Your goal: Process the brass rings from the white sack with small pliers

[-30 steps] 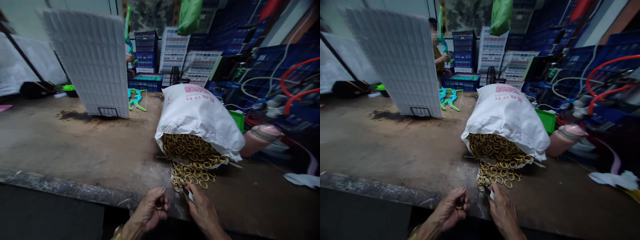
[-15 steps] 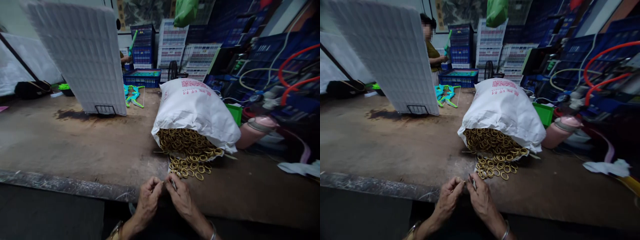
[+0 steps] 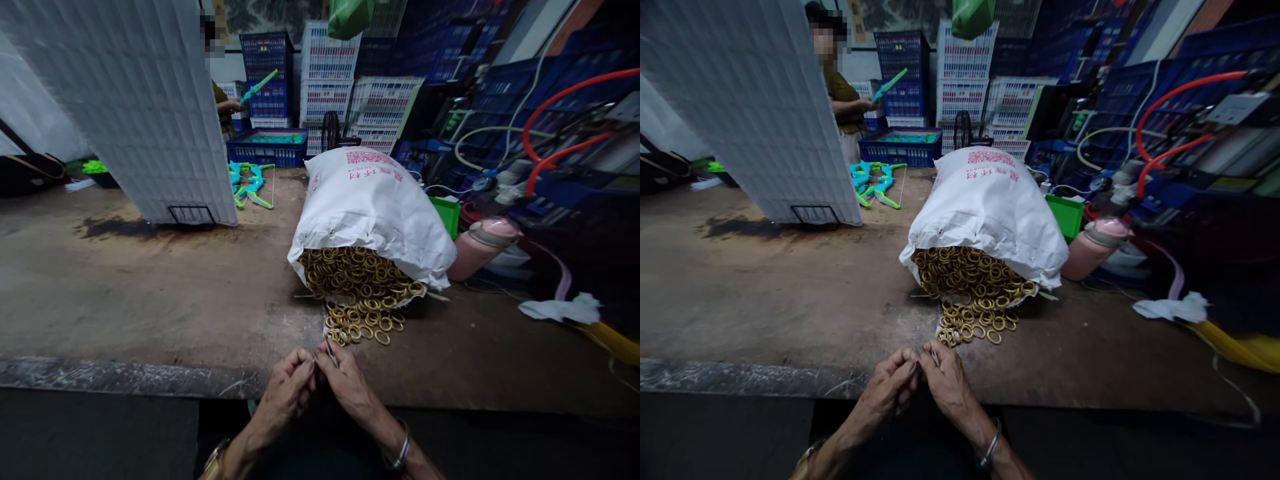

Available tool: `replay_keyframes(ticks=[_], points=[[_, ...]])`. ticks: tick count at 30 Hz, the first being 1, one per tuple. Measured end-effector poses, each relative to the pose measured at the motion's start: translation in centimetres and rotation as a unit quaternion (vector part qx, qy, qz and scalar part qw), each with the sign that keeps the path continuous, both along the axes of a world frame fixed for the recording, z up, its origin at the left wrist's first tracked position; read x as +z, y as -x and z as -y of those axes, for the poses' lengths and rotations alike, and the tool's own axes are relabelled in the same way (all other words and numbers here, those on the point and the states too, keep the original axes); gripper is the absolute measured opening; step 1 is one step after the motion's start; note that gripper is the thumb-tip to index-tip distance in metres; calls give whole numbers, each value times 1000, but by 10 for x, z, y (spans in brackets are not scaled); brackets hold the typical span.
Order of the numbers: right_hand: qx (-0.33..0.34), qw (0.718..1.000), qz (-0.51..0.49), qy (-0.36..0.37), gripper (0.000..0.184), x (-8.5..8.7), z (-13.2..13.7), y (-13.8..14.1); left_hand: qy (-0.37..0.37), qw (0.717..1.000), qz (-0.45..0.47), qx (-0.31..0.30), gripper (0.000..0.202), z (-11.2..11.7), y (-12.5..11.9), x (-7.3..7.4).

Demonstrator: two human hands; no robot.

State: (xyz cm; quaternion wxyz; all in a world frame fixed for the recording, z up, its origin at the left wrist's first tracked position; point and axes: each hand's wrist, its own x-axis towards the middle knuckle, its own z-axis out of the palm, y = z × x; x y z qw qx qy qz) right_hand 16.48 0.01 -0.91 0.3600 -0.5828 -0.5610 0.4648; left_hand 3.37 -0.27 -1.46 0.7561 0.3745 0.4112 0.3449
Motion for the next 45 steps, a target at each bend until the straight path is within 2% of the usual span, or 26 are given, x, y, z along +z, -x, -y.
replay_keyframes(ticks=[5,8,10,12,16,23,26,29,32,35,41,45], points=[[18,1000,-21,-3,29,0,0,0,30,997,76,17,30,2,0,-3],[-4,999,28,-28,27,-5,0,-2,36,995,84,34,28,3,1,-5],[-3,995,88,-48,21,-9,1,-3,28,996,74,47,28,3,2,-5],[31,987,144,-65,16,-11,5,-3,12,997,56,53,28,2,2,-4],[94,969,218,-72,31,-12,11,-1,-5,998,21,56,32,0,1,-4],[121,943,302,-73,36,-16,12,-2,-45,996,-37,70,35,2,4,-2],[101,936,329,-73,35,-19,10,-8,-55,997,-36,45,34,10,6,5],[45,933,348,-77,32,-19,7,-17,-36,999,13,10,30,15,7,10],[-16,935,345,-83,29,-18,4,-25,19,996,87,22,29,11,7,10],[-65,932,350,-74,21,-20,2,-31,50,993,103,24,30,5,7,9],[-57,913,398,-74,19,-23,0,-30,103,981,153,58,15,1,8,10],[-43,912,397,-97,20,-21,1,-26,161,968,185,54,21,-1,12,5]])
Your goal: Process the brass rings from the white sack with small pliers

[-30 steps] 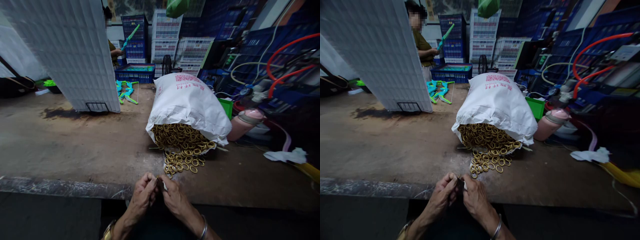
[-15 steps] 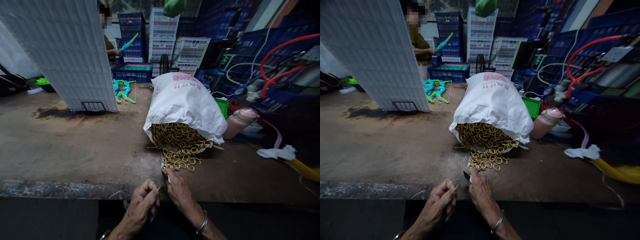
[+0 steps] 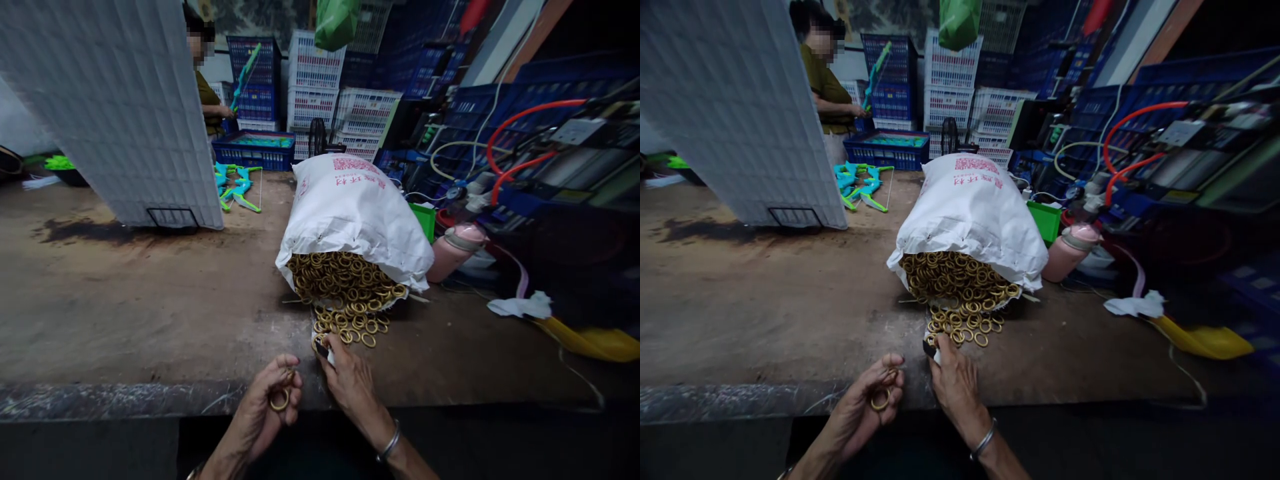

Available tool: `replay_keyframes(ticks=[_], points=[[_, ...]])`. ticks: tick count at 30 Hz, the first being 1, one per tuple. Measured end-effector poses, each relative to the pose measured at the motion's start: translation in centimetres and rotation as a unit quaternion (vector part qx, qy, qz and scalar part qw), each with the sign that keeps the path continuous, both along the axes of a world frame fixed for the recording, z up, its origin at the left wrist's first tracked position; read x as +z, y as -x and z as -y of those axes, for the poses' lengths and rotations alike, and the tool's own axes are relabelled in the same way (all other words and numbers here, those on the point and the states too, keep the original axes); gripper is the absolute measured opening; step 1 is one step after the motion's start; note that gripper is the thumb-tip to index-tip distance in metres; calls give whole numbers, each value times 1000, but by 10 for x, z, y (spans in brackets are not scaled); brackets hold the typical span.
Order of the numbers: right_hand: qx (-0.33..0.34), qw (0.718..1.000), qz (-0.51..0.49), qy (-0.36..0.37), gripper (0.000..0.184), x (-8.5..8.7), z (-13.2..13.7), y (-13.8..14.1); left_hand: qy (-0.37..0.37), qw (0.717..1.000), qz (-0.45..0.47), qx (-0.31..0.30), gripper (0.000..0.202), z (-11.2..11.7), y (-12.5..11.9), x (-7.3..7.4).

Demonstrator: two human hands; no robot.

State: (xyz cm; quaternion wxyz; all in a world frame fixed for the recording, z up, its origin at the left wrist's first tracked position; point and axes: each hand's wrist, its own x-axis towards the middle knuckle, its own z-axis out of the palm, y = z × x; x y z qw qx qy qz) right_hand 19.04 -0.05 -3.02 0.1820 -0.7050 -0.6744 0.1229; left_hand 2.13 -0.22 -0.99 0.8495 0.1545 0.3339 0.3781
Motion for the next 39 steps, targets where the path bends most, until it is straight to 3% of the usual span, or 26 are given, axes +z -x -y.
replay_keyframes(ticks=[5,9,15,18,20,22,25,29,31,35,39], points=[[-6,1000,28,11,24,-3,-2,1,35,999,-3,24,17,0,0,-8],[-9,999,28,21,25,-6,-4,-2,-6,999,-46,16,22,-1,-7,-11],[84,991,-100,1,18,5,2,4,-120,965,-231,10,33,-6,-15,-8],[115,980,-161,5,10,16,2,13,-150,956,-250,-15,29,-7,-14,-1],[105,972,-211,15,8,22,-1,20,-156,958,-240,4,29,-8,-13,1],[78,956,-282,36,16,24,-3,25,-171,955,-240,38,29,-7,-12,1],[25,909,-402,109,28,21,-4,31,-233,932,-271,67,26,-5,-10,-3],[-18,840,-498,214,37,11,-1,35,-273,919,-280,45,27,-2,-10,-7],[-27,829,-510,227,36,7,-1,35,-249,931,-264,27,28,-1,-10,-8],[-13,878,-455,148,27,9,-4,33,-168,951,-259,-12,31,-1,-8,-10],[22,919,-384,89,23,17,-7,33,-139,964,-223,-40,33,-1,-5,-12]])
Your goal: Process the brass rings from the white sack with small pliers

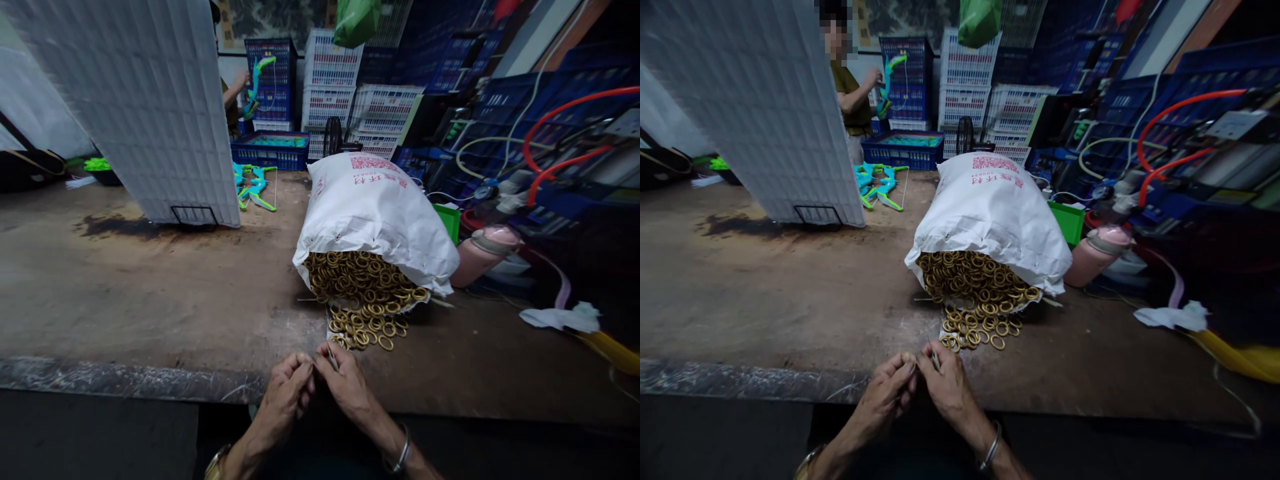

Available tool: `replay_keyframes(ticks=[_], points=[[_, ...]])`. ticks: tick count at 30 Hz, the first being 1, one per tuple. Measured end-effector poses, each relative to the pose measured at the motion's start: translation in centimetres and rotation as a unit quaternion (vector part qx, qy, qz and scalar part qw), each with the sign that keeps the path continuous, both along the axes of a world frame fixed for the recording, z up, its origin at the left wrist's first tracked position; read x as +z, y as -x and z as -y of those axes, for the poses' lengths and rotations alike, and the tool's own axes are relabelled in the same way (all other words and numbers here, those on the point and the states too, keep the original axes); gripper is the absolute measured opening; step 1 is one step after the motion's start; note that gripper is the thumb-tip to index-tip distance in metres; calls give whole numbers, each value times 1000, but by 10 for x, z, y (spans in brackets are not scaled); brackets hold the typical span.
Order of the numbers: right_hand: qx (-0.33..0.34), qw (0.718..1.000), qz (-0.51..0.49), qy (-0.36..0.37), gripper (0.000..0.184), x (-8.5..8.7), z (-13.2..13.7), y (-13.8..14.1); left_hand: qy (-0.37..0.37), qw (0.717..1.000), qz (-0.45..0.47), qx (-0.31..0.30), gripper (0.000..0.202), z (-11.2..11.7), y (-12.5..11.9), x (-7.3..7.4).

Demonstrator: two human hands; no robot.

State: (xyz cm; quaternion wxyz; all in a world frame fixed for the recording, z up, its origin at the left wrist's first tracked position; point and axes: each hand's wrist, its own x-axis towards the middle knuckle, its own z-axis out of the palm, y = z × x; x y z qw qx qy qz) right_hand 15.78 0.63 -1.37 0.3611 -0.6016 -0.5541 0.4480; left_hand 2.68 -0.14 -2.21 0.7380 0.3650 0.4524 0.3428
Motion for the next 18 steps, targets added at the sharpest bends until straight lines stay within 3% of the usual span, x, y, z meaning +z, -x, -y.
replay_keyframes(ticks=[6,10,13,18], points=[[1,1000,8,-8,24,-5,-1,-5,4,999,28,24,32,0,-1,-1],[53,988,132,-67,15,-9,6,-9,-13,999,11,27,33,-1,-2,5],[118,965,218,-82,25,-8,13,-9,-21,999,-5,31,36,-2,-3,10],[131,943,296,-77,31,-9,14,-7,-58,996,-49,52,40,-2,-5,13]])
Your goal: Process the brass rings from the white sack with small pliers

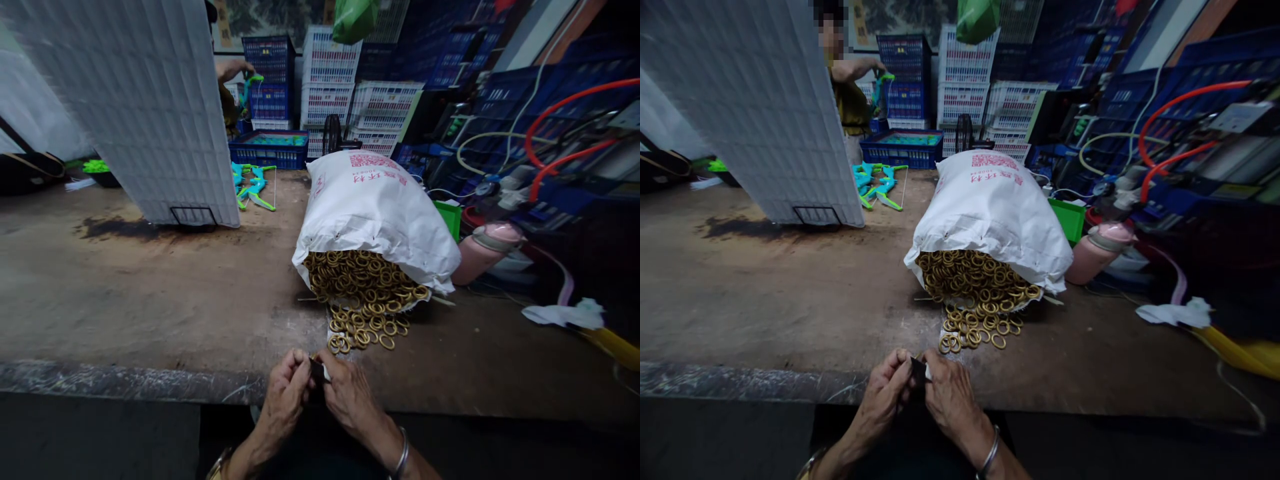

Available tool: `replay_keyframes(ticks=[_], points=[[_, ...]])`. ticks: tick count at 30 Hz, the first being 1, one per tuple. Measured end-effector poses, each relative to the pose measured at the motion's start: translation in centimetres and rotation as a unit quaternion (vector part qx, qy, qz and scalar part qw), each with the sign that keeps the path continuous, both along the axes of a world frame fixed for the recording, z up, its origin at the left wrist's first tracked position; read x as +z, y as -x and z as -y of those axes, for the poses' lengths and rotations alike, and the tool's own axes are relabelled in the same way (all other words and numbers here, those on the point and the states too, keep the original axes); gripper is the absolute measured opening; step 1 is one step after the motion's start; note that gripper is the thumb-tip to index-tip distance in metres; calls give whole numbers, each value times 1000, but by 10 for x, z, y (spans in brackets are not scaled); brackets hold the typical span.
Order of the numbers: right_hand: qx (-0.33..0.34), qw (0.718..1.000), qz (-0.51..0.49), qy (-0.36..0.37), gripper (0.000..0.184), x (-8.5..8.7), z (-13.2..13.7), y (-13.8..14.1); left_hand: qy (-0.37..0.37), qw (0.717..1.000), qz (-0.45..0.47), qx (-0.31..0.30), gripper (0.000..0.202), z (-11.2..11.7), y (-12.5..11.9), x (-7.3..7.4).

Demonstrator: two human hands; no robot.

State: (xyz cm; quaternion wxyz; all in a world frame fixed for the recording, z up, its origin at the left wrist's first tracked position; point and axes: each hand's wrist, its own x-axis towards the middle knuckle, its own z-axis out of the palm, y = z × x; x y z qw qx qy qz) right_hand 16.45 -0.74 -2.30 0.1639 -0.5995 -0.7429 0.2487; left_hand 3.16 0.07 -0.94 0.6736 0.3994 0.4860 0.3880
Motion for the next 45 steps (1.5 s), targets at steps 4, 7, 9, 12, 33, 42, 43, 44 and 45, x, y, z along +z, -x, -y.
replay_keyframes(ticks=[4,7,9,12,33,42,43,44,45], points=[[5,1000,20,19,36,-3,0,0,-40,999,-23,4,37,2,2,-6],[4,999,46,19,38,-6,2,0,-45,999,-18,-5,36,5,5,-10],[-5,998,61,9,38,-8,2,-2,-32,999,-7,-14,36,8,7,-10],[-50,995,82,8,35,-7,-2,-10,-1,999,21,-43,35,14,11,-6],[-128,987,56,-82,35,-14,-19,-24,192,942,274,24,22,-7,15,-10],[-75,989,-77,-98,30,4,-18,-13,58,998,22,-2,54,-18,-8,-24],[-71,989,-91,-93,28,5,-18,-11,47,999,1,-15,53,-19,-8,-25],[-70,988,-106,-87,25,6,-18,-9,37,999,-10,-25,51,-20,-9,-25],[-70,987,-125,-78,21,6,-19,-7,29,999,-15,-26,48,-20,-9,-23]])
